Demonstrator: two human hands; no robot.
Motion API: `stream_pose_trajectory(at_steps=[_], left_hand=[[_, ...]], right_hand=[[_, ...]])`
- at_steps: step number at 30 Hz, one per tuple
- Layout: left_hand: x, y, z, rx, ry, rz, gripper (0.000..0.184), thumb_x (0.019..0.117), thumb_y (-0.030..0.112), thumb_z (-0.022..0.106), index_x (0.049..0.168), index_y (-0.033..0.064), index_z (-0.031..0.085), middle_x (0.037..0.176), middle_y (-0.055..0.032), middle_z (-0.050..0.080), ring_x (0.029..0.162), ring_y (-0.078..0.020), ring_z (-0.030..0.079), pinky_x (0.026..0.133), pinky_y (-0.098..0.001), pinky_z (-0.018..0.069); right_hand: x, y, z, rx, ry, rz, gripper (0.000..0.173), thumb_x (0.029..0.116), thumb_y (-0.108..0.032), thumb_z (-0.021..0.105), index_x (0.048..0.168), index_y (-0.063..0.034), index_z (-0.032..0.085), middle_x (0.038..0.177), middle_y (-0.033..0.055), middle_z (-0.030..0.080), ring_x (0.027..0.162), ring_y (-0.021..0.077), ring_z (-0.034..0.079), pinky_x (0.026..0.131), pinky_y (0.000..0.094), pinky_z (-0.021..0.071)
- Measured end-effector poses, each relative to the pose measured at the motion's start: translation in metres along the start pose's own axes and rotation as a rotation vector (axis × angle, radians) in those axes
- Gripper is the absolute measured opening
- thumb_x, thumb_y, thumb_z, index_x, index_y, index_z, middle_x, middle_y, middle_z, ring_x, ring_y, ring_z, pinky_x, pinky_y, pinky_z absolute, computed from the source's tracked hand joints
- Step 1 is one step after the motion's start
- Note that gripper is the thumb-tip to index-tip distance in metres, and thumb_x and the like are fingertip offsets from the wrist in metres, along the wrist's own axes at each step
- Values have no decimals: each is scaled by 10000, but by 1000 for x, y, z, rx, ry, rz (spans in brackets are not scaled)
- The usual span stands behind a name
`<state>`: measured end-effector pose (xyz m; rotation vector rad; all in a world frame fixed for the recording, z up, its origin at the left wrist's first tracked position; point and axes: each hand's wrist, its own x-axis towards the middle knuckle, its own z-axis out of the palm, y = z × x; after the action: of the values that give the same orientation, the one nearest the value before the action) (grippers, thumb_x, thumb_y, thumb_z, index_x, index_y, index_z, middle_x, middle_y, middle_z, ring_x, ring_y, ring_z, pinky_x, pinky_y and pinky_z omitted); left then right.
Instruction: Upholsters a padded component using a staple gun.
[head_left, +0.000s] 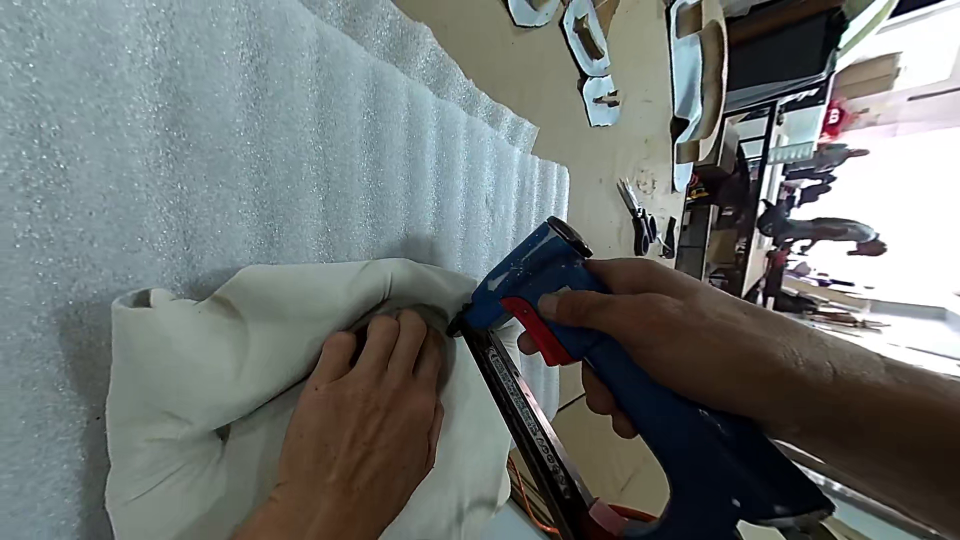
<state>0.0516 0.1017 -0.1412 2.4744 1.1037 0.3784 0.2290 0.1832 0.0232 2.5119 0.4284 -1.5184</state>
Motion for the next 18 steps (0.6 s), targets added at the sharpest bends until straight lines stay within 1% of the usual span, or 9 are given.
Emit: stream_pose_trajectory(at_steps=[3,5,7,11,14,18], left_hand=[[1,-1,-1,-19,2,-1,409,919,318,477,1184,140,732,1128,-107,641,1000,-307,598,747,-466,407],[1,-1,-1,-24,5,1,418,909,321,478,1186,140,733,1124,-105,640,1000,-304,597,747,-463,409],[0,-2,0,-26,12,3,426,908,337,482,1192,140,732,1106,-101,635,981,-299,593,744,-458,404],[0,-2,0,-22,5,1,417,910,334,483,1187,137,723,1104,-96,630,974,-294,591,742,-448,407],[0,-2,0,-29,2,-10,416,909,330,476,1187,140,720,1093,-88,623,961,-286,583,743,-448,394],[0,-2,1,-35,21,-19,403,904,342,480,1156,144,725,1066,-82,616,944,-279,580,739,-449,389]], right_hand=[[-2,-12,8,-37,41,40,242,1105,-309,465,1131,-85,554,828,110,698,444,211,632,392,358,575],[1,-18,4,-68,18,83,252,1102,-335,469,1159,-96,527,862,116,721,462,227,653,402,367,584],[6,-25,2,-103,6,100,270,1102,-345,458,1163,-88,516,849,125,714,457,233,650,389,368,575],[10,-30,2,-112,-7,131,279,1105,-359,445,1188,-96,484,893,140,713,466,238,652,399,371,575],[12,-30,4,-101,-4,149,294,1103,-381,440,1192,-105,491,882,131,707,447,215,637,392,357,568],[14,-35,3,-160,-28,135,308,1101,-380,442,1170,-89,515,827,138,691,432,196,616,389,346,558]])
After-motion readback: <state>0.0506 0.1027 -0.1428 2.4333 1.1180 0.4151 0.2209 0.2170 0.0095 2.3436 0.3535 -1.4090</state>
